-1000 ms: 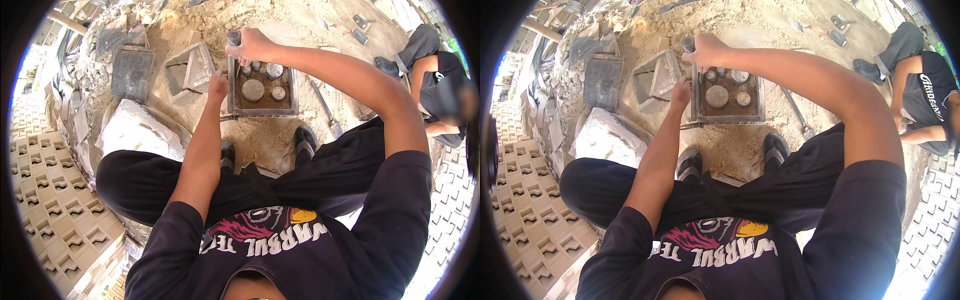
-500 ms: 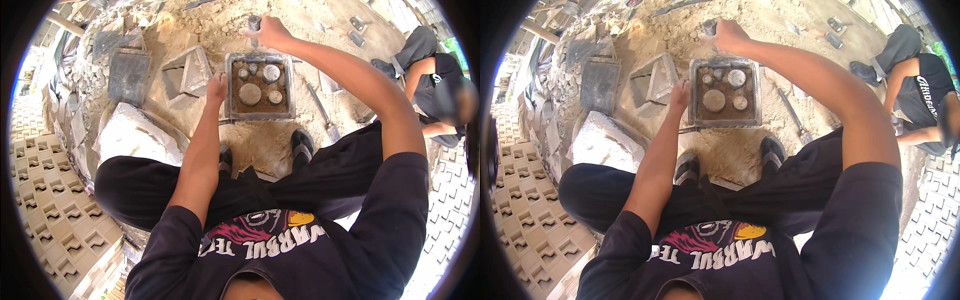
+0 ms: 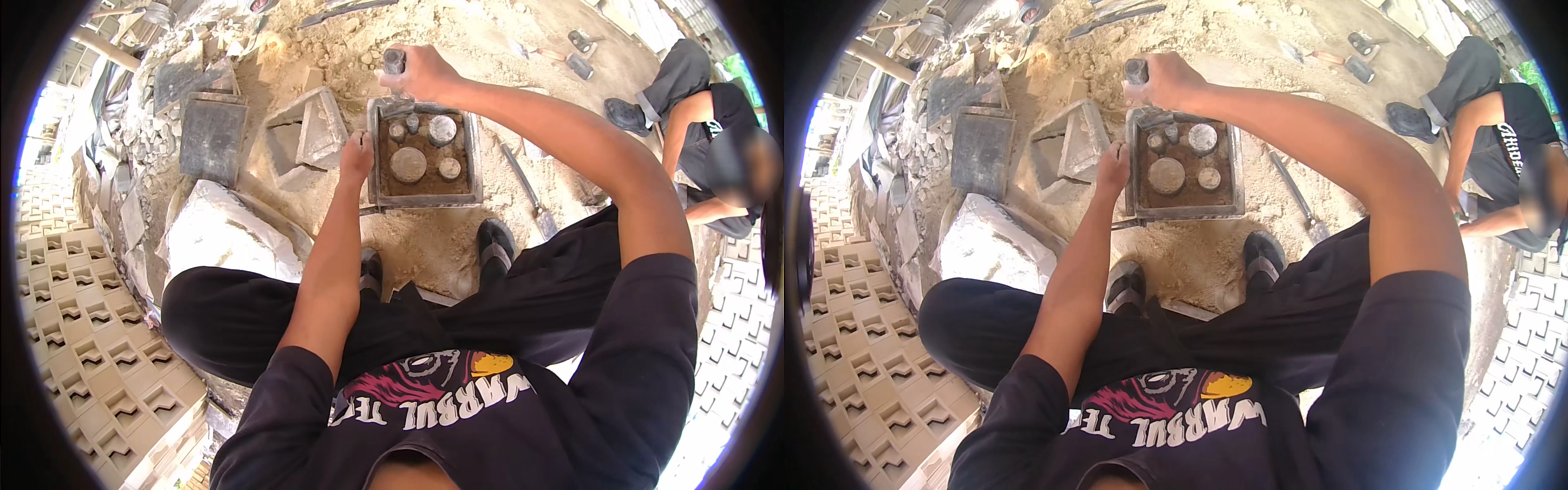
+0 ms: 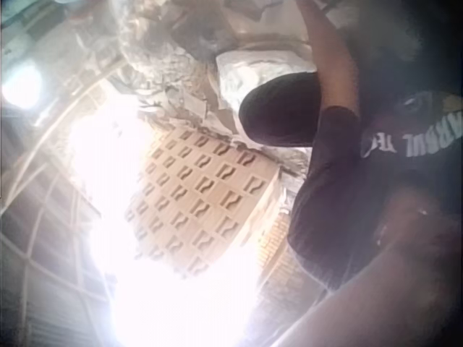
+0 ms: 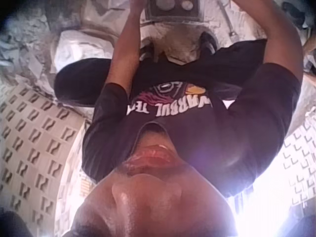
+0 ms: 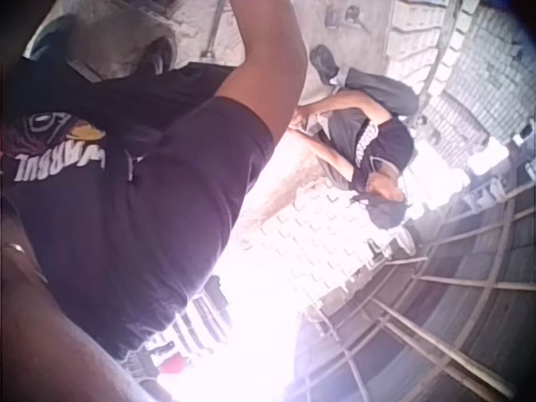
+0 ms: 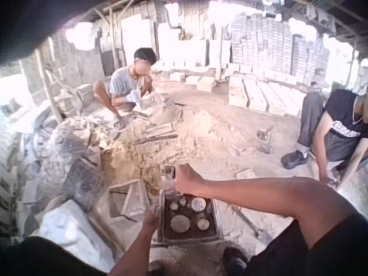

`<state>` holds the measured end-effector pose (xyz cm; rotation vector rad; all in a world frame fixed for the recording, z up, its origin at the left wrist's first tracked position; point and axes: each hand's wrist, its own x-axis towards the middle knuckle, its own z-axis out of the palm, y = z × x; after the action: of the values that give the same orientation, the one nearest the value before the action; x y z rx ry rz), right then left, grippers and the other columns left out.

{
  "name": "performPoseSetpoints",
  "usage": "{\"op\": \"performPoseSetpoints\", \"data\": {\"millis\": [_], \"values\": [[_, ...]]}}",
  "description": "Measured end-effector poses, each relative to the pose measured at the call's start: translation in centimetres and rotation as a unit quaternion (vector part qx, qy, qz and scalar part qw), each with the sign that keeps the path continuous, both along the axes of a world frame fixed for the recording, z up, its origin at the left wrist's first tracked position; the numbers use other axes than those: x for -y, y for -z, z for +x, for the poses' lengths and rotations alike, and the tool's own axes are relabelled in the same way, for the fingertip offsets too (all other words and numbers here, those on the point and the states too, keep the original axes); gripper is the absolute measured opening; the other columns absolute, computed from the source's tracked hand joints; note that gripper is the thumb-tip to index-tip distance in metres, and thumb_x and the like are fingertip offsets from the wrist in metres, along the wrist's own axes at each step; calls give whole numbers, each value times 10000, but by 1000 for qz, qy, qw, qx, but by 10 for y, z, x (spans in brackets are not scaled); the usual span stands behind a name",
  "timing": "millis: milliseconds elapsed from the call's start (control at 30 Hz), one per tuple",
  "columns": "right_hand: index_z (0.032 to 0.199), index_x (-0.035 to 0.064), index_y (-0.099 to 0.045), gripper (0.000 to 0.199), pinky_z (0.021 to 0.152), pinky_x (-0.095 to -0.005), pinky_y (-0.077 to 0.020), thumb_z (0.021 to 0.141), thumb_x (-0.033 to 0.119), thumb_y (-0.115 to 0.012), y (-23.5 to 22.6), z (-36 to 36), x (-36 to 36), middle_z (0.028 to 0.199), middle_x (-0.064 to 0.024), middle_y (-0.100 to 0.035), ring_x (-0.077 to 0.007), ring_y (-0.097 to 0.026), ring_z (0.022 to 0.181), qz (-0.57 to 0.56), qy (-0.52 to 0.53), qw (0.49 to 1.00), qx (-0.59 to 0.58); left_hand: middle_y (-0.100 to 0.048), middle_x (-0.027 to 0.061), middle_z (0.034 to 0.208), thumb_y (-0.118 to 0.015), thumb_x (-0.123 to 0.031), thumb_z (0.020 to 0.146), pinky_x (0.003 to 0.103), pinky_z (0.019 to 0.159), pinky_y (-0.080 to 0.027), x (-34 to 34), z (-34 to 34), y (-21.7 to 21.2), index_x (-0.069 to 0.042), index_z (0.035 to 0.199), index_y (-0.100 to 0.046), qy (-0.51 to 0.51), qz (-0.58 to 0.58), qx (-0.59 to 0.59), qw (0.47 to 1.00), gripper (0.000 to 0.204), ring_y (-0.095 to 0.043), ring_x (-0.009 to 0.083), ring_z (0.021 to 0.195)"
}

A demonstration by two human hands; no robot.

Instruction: The person fills a square mold containing circular inserts with a mixture by hand and using a trowel, smoothing the surface to form patterned bricks.

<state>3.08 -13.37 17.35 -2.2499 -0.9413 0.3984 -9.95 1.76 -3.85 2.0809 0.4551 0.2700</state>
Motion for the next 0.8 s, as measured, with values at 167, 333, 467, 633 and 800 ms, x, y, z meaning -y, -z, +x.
{"op": "performPoseSetpoints", "data": {"millis": [167, 333, 467, 633, 800], "values": [[1382, -63, -471, 698, 533, -285, -553, 860, 325, -724, -3, 0, -2, 662, -139, -665, -158, -632, 514, -71, -25, 994, -74, -651, 280, 1065, -450, -302, 986, 482, 888, -469, 0, 3, 1, -5, 1123, -621, 3, 5, -13, 1000, 370, -595, 467, 1039], [1193, -60, -572, 566, 584, -318, -565, 854, 374, -703, -4, 16, -2, 592, -113, -643, -190, -650, 530, -132, -34, 991, 7, -653, 276, 1067, -454, -308, 980, 480, 884, -474, -2, 2, 2, -6, 1115, -626, 5, 3, -22, 1000, 373, -603, 458, 1043], [817, -26, -674, 474, 607, -343, -567, 843, 447, -686, -10, 37, 11, 577, -104, -646, -227, -662, 539, -229, 17, 965, 125, -660, 280, 1055, -479, -299, 970, 477, 893, -478, -5, 4, 4, -4, 1158, -606, 9, -8, -19, 1000, 372, -615, 441, 1046], [694, 13, -664, 561, 639, -381, -558, 834, 557, -660, -11, 43, 40, 665, -130, -670, -250, -678, 632, -224, 93, 966, 90, -584, 272, 1242, -507, -248, 964, 452, 1005, -426, 0, 12, 2, 17, 1288, -517, -2, -9, 12, 1000, 419, -545, 415, 1183], [668, 16, -628, 635, 585, -382, -533, 841, 627, -641, -4, 33, 63, 611, -108, -636, -229, -652, 581, -124, 54, 987, 89, -507, 257, 1341, -513, -229, 965, 443, 1071, -372, 15, 20, -4, 40, 1316, -483, -13, 33, 74, 997, 444, -472, 400, 1263]]}}
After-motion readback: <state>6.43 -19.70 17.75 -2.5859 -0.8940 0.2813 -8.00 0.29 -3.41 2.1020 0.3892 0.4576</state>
